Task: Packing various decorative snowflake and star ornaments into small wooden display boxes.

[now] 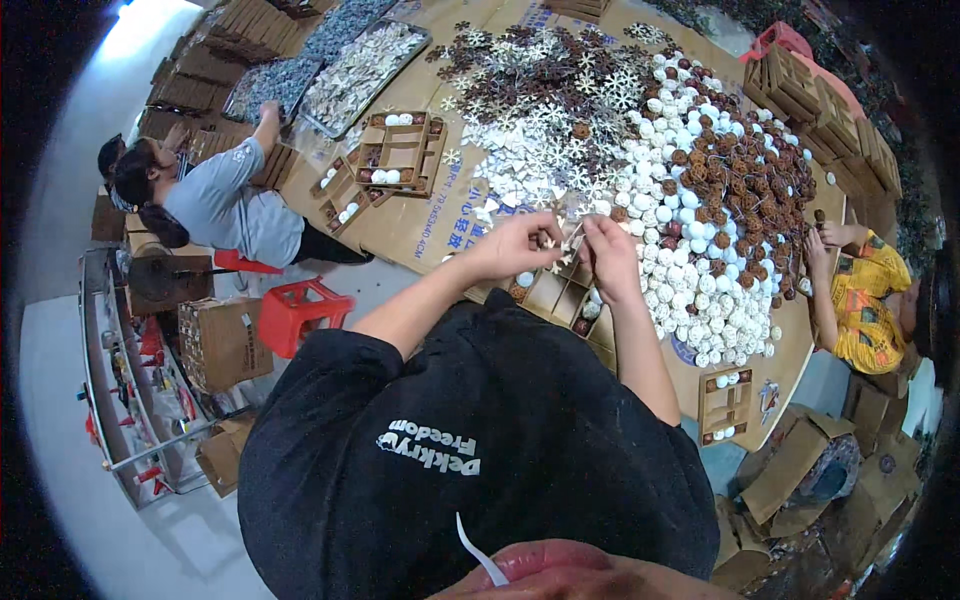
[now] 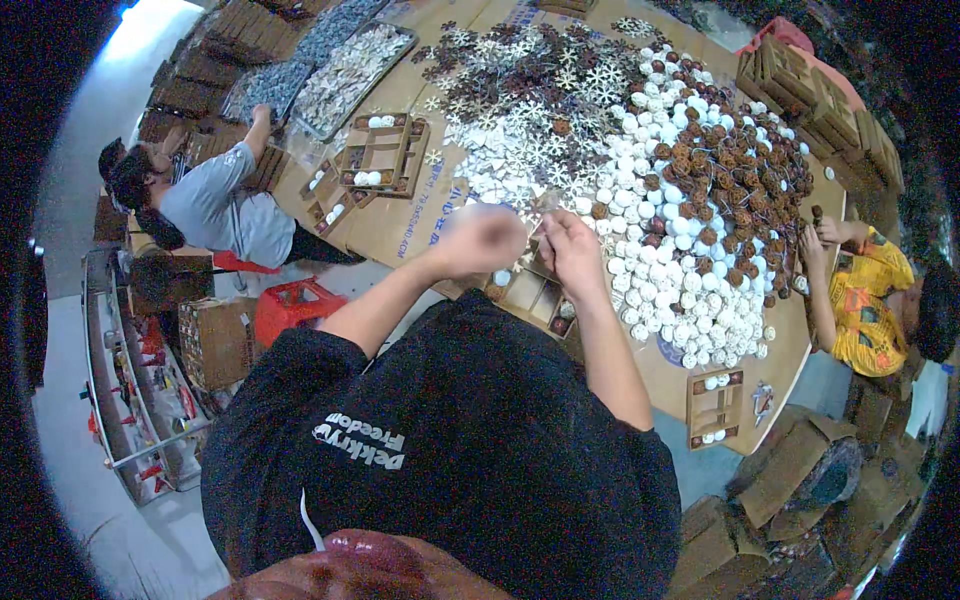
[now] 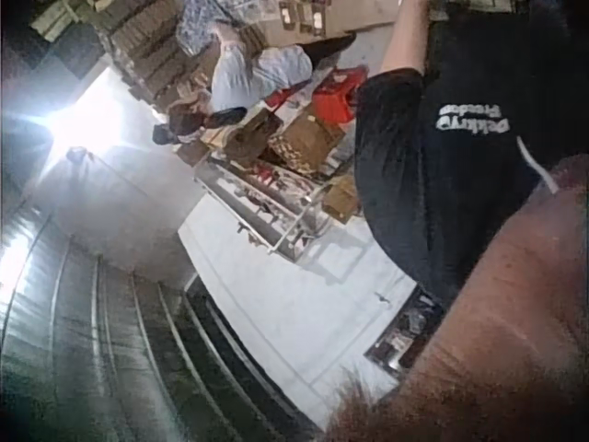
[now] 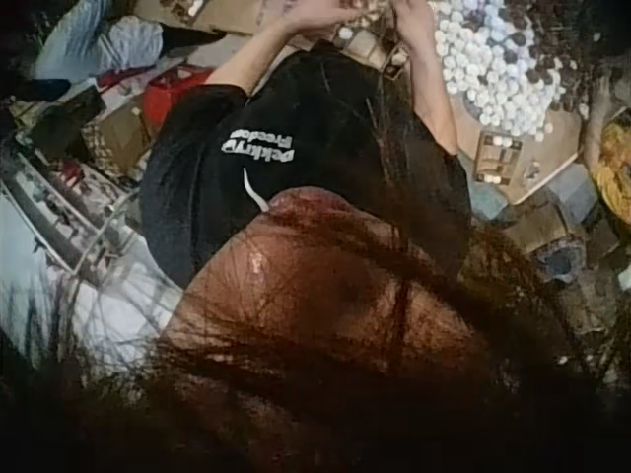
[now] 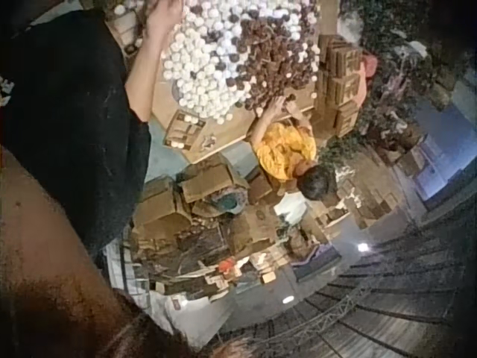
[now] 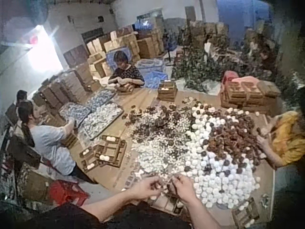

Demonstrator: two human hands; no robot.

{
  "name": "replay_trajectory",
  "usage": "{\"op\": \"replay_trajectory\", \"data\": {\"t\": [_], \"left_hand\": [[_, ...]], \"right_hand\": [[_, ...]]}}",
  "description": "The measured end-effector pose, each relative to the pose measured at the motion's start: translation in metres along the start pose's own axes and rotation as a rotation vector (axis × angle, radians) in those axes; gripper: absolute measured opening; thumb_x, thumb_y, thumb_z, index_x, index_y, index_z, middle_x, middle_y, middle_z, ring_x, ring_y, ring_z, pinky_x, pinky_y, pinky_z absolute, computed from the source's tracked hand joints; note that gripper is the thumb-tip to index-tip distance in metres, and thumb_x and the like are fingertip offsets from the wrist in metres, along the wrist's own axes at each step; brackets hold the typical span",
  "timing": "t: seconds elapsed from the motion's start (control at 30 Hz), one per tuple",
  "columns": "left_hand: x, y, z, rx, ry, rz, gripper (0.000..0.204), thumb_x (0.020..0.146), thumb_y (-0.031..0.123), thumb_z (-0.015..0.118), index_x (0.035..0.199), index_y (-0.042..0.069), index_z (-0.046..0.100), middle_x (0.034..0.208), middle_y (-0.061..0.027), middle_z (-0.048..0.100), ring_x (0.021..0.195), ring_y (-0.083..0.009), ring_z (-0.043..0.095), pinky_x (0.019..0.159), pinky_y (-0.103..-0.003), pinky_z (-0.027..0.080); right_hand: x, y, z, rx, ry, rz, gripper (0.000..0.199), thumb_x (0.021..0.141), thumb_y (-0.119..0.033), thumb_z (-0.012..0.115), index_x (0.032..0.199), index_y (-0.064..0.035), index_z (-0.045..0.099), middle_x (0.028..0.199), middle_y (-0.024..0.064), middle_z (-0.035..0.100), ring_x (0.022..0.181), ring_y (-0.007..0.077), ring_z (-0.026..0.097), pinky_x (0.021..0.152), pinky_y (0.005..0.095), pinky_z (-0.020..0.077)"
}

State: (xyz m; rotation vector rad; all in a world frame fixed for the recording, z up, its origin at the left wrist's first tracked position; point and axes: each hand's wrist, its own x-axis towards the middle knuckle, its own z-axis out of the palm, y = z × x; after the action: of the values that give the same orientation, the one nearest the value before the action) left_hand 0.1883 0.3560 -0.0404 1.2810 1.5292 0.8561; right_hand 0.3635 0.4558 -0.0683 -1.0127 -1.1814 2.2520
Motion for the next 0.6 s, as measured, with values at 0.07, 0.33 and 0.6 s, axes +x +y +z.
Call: {"op": "replay_trajectory", "data": {"t": [0.07, 0.33, 0.6], "left_hand": [[-0.001, 0.006, 0.004, -0.168, -0.049, -0.006, 0.012, 0.08, 0.005, 0.066, 0.088, 0.005, 0.057, 0.079, 0.0023, 0.053, 0.076, -0.0045, 0.049, 0.066, -0.023, 0.041], [0.007, -0.019, 0.008, -0.385, 0.123, -0.114, 0.007, 0.085, 0.007, 0.054, 0.089, 0.004, 0.06, 0.085, -0.0049, 0.062, 0.08, -0.0123, 0.058, 0.073, -0.028, 0.049], [-0.004, -0.007, 0.007, -1.041, 0.126, -0.192, 0.011, 0.094, 0.008, 0.057, 0.102, 0.001, 0.055, 0.096, -0.0128, 0.064, 0.081, -0.0213, 0.064, 0.073, -0.031, 0.054]], "right_hand": [[0.0, 0.005, 0.009, -0.056, -0.04, -0.042, 0.015, 0.1, -0.017, 0.052, 0.098, -0.004, 0.059, 0.07, -0.0036, 0.052, 0.053, 0.0053, 0.043, 0.048, 0.0214, 0.0334], [0.003, 0.01, 0.011, -0.155, -0.017, -0.157, 0.024, 0.097, -0.022, 0.059, 0.105, 0.0016, 0.06, 0.081, 0.0025, 0.064, 0.072, 0.0062, 0.056, 0.063, 0.0231, 0.0441], [0.002, -0.004, 0.009, -0.228, -0.265, -0.166, 0.019, 0.095, -0.016, 0.062, 0.102, 0.0016, 0.058, 0.082, 0.0042, 0.067, 0.073, 0.0089, 0.061, 0.066, 0.0248, 0.0478]]}}
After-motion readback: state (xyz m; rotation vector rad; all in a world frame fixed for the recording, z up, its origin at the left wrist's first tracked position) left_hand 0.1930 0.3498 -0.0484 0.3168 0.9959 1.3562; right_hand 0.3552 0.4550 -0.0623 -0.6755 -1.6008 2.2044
